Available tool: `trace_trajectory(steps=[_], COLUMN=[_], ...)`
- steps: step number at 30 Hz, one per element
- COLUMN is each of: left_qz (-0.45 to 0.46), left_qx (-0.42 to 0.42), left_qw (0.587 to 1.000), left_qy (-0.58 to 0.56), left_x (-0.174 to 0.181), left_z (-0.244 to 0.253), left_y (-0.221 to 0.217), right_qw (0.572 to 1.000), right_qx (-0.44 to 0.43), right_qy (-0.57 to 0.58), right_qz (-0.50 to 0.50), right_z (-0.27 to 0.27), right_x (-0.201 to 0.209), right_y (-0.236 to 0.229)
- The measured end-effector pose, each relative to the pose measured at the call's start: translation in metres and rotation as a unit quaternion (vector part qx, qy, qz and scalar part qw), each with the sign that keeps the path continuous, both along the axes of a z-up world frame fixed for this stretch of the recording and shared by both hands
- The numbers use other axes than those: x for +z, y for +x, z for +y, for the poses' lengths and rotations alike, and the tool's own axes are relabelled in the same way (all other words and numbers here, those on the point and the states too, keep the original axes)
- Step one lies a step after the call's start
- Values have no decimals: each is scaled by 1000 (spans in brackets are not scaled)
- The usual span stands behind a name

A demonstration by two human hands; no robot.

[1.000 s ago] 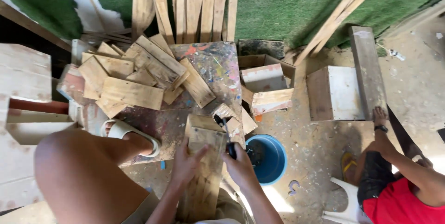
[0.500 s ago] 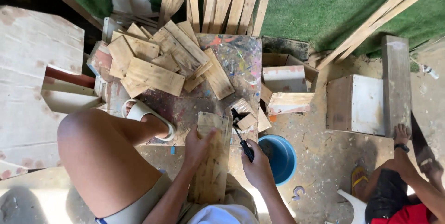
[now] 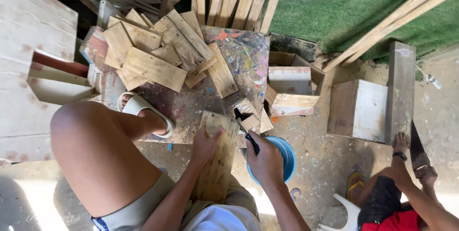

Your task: The person uses a screwdriver to tighten screws on a small wooden box, securing the joints. They then pick up a second wooden box and place it on top of the first one, stacking them together.

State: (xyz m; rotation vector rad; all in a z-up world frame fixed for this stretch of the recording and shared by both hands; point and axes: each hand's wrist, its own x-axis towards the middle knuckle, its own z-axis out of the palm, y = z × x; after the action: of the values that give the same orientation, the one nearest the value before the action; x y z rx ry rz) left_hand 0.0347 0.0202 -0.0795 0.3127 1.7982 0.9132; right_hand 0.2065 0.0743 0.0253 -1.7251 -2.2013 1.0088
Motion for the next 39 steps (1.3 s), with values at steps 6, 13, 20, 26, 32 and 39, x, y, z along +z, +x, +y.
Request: trace_trajectory(steps=[6,13,20,26,32,39], left_qz=[10,53,55,58,67,54], left_qx=[-24,-78,-94,-140,-140,-141], left_qw=[1000,995,993,986,986,986], left_qy=[-11,-26,-41,-69,-63,-74], left_x=[9,10,16,14,20,27], left_z=[3,4,8,13,12,11], left_y=[6,16,18,26,32,33], right_qw=[995,983,966,898,945,967], right_qx=[49,102,164,370,269,104], right_qy=[-13,-13,22,88,-74,-202], right_qz=[-89,-155,-197,-222,-173,-117], right_z=[11,23,27,62,95,118], right_x=[6,21,28,8,48,37], right_y=[-8,-4,0,11,-11,3])
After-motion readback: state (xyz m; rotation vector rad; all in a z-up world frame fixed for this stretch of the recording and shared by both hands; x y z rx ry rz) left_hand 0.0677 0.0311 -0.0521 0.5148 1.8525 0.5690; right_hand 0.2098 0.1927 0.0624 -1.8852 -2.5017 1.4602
